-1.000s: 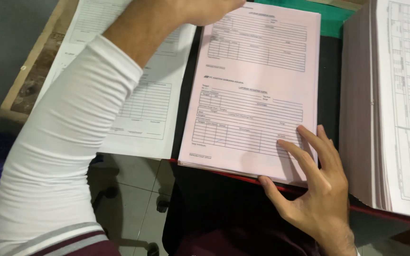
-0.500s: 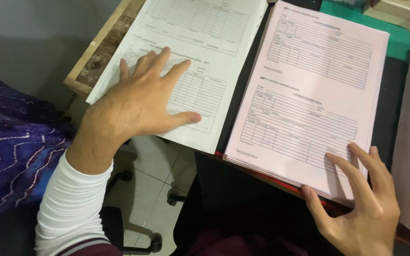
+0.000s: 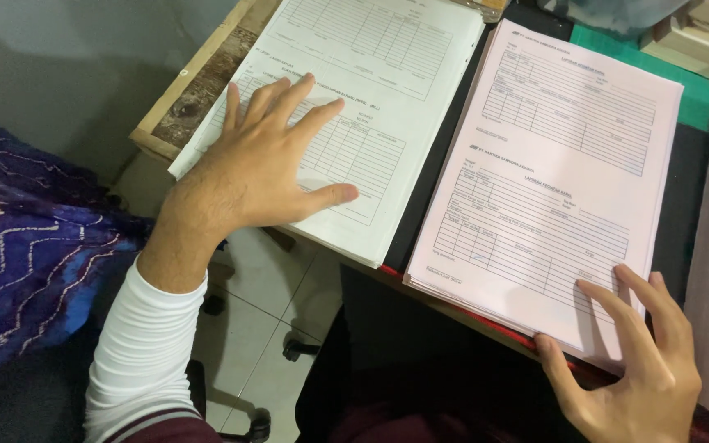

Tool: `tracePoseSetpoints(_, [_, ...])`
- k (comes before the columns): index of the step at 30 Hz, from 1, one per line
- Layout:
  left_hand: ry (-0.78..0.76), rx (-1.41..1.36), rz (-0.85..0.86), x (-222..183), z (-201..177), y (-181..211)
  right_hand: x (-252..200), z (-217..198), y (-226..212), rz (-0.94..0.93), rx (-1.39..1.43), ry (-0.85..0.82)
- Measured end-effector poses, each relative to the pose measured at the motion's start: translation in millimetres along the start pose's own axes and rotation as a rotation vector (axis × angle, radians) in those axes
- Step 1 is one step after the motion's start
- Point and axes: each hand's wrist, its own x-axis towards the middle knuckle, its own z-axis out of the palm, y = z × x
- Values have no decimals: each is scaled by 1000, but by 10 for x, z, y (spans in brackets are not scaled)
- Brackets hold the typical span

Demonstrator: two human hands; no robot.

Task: Sorting and organizing various printed forms and documents on a desk

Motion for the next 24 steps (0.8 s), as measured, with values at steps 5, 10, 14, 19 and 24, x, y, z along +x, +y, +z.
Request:
tracePoseSetpoints(5, [47,2,31,1,16,5,0,16,85,-43,-3,14])
tracePoseSetpoints(10, [160,25,106,-44,-34,277,1,-8,136,-41,25,-27])
tracePoseSetpoints(14, [279,-34,343,-185,99,895,27,-76,63,-67,49,16])
tracePoseSetpoints(19, [434,-112,570,-346,314,1584,-188,-583,-134,-215,141,90])
tracePoseSetpoints(24, [470,-189,522,-370,495,1776,-559,-968,530,-69,17,127])
